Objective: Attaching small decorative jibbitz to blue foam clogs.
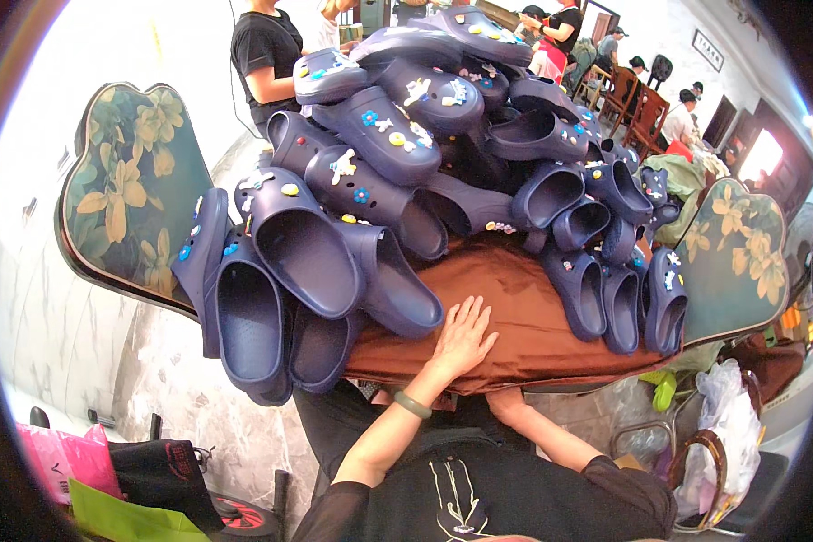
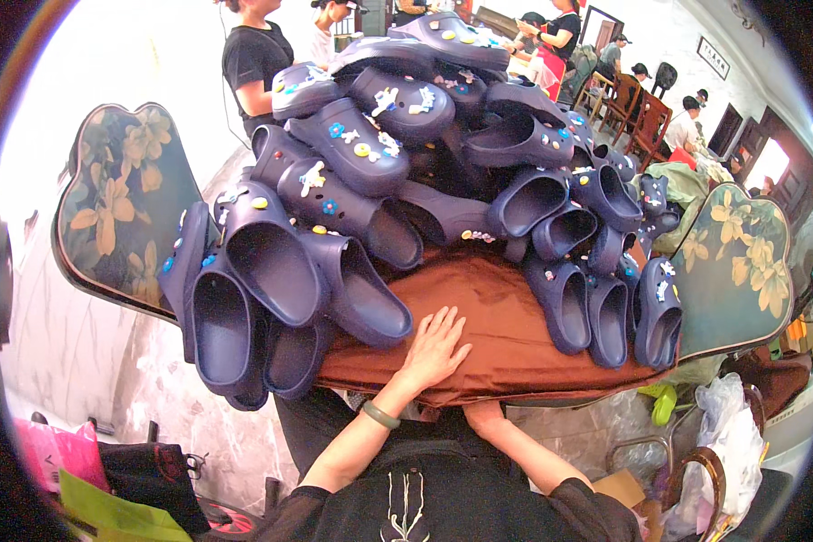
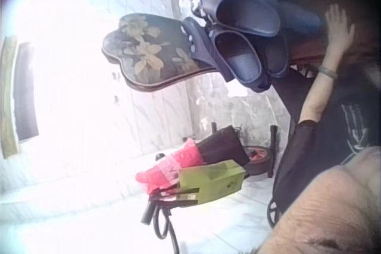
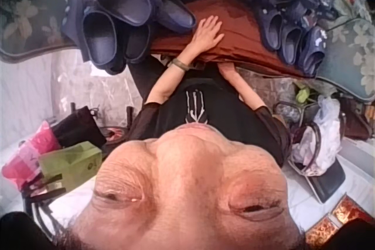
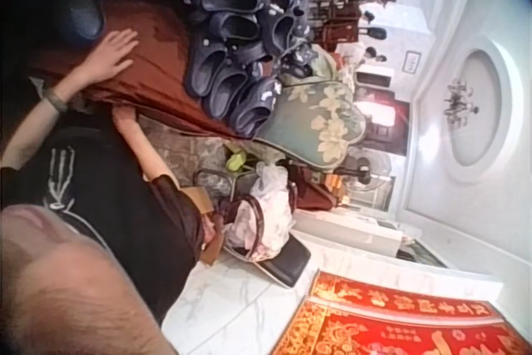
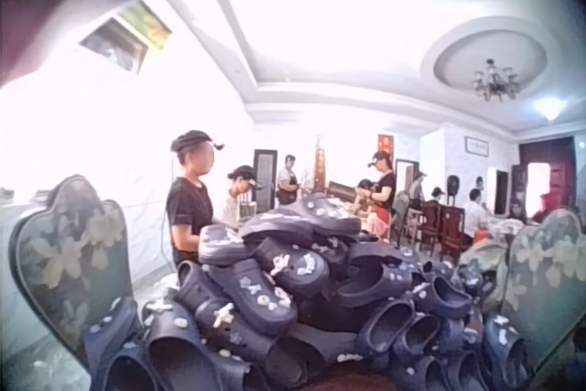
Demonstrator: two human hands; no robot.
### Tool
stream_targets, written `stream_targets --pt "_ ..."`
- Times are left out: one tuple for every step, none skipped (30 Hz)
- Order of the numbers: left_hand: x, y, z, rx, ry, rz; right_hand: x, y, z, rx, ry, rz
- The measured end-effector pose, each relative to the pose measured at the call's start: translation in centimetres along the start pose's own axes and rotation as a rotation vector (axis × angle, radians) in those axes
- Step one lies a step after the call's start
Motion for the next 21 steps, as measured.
stream_targets --pt "-0.1 0.0 0.1 -0.005 0.000 -0.001 0.0 -0.2 0.3 0.034 -0.021 -0.050" --pt "-0.1 0.0 0.1 -0.003 -0.004 0.003 -0.1 -0.1 -0.1 0.032 -0.016 -0.048" --pt "-0.1 0.1 0.2 -0.003 -0.009 0.007 0.1 0.0 -0.7 0.056 0.064 -0.031" --pt "-0.2 0.0 0.2 -0.001 -0.008 0.004 0.1 0.3 -1.0 0.083 0.140 -0.022" --pt "-0.3 -0.1 0.1 0.003 -0.005 0.000 -0.1 0.6 -1.0 0.083 0.139 -0.024" --pt "-0.4 -0.3 0.1 0.007 -0.002 -0.004 -0.3 0.9 -1.3 0.131 0.085 -0.027" --pt "-0.4 -0.2 0.1 0.005 -0.001 -0.005 -0.4 1.3 -1.6 0.178 0.034 -0.029" --pt "-0.4 -0.1 0.0 0.012 -0.003 0.002 -0.3 1.4 -1.6 0.177 0.036 -0.030" --pt "-0.3 -0.1 -0.1 0.020 -0.005 0.009 -0.3 1.6 -1.6 0.172 0.025 -0.038" --pt "-0.3 0.0 -0.1 0.020 -0.004 0.008 -0.2 1.7 -1.5 0.167 0.013 -0.047" --pt "-0.3 0.1 0.0 0.015 -0.012 0.006 -0.2 2.0 -1.4 0.168 0.013 -0.049" --pt "-0.3 0.3 0.0 0.011 -0.020 0.004 0.2 2.4 -1.1 0.161 0.086 0.009" --pt "-0.3 0.4 0.0 0.012 -0.020 0.005 0.6 2.6 -1.0 0.153 0.159 0.069" --pt "-0.2 0.5 0.1 0.008 -0.019 0.007 0.7 2.7 -1.0 0.155 0.156 0.068" --pt "-0.2 0.6 0.2 0.006 -0.017 0.009 0.8 2.9 -1.3 0.179 0.184 0.062" --pt "-0.2 0.6 0.2 0.008 -0.016 0.009 0.8 2.9 -1.5 0.202 0.214 0.058" --pt "-0.2 0.7 0.3 0.008 -0.021 0.010 0.8 3.0 -1.5 0.205 0.211 0.054" --pt "-0.2 0.7 0.4 0.011 -0.026 0.009 1.1 3.2 -1.0 0.122 0.148 0.069" --pt "-0.2 0.6 0.2 0.019 -0.025 0.004 1.3 3.2 -0.2 0.036 0.086 0.083" --pt "-0.3 0.5 0.1 0.022 -0.029 0.001 1.1 3.3 0.0 0.036 0.079 0.069" --pt "-0.4 0.2 -0.2 0.029 -0.032 -0.007 1.2 3.3 0.7 -0.046 0.131 0.106"
Point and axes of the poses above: each hand's wrist, its own y-axis away from the middle knuckle, its own z-axis out of the back of the hand, x = y × z, the point moved 7 cm from there along -y, towards the middle knuckle, and after that the axes turned 5 degrees about y, right-handed, at the moved point
